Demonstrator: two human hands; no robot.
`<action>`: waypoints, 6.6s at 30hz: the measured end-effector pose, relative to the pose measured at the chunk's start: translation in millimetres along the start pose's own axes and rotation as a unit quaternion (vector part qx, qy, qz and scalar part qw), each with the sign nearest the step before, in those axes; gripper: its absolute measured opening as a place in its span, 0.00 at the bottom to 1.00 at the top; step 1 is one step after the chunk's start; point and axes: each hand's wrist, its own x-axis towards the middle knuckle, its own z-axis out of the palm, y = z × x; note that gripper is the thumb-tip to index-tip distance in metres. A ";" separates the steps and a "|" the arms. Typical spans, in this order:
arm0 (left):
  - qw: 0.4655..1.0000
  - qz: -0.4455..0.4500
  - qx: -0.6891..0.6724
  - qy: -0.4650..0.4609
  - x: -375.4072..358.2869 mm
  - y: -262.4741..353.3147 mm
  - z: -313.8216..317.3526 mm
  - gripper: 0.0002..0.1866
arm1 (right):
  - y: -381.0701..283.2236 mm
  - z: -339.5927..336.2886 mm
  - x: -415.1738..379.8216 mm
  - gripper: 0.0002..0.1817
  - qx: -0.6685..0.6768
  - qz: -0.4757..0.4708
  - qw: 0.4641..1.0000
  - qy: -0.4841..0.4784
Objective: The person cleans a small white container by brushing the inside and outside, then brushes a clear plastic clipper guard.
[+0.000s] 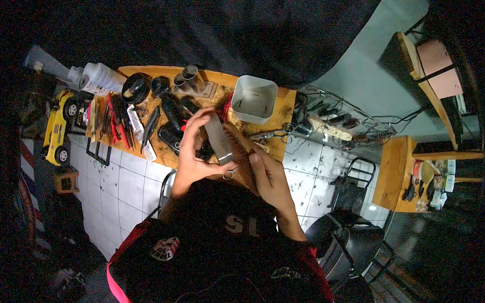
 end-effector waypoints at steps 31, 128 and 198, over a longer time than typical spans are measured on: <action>0.859 -0.253 -0.444 0.036 3.1 9.2 13.2 0.41 | -18.3 11.7 -2.4 0.26 -0.191 -0.167 0.967 -0.022; 0.999 -0.045 0.021 -0.008 -1.7 17.3 -10.6 0.53 | 8.1 10.2 3.8 0.21 -0.011 -0.009 1.000 -0.004; 0.944 -0.096 -0.286 -0.131 -6.7 -2.1 -6.5 0.52 | -15.8 -10.0 -12.2 0.24 -0.074 -0.137 0.984 0.081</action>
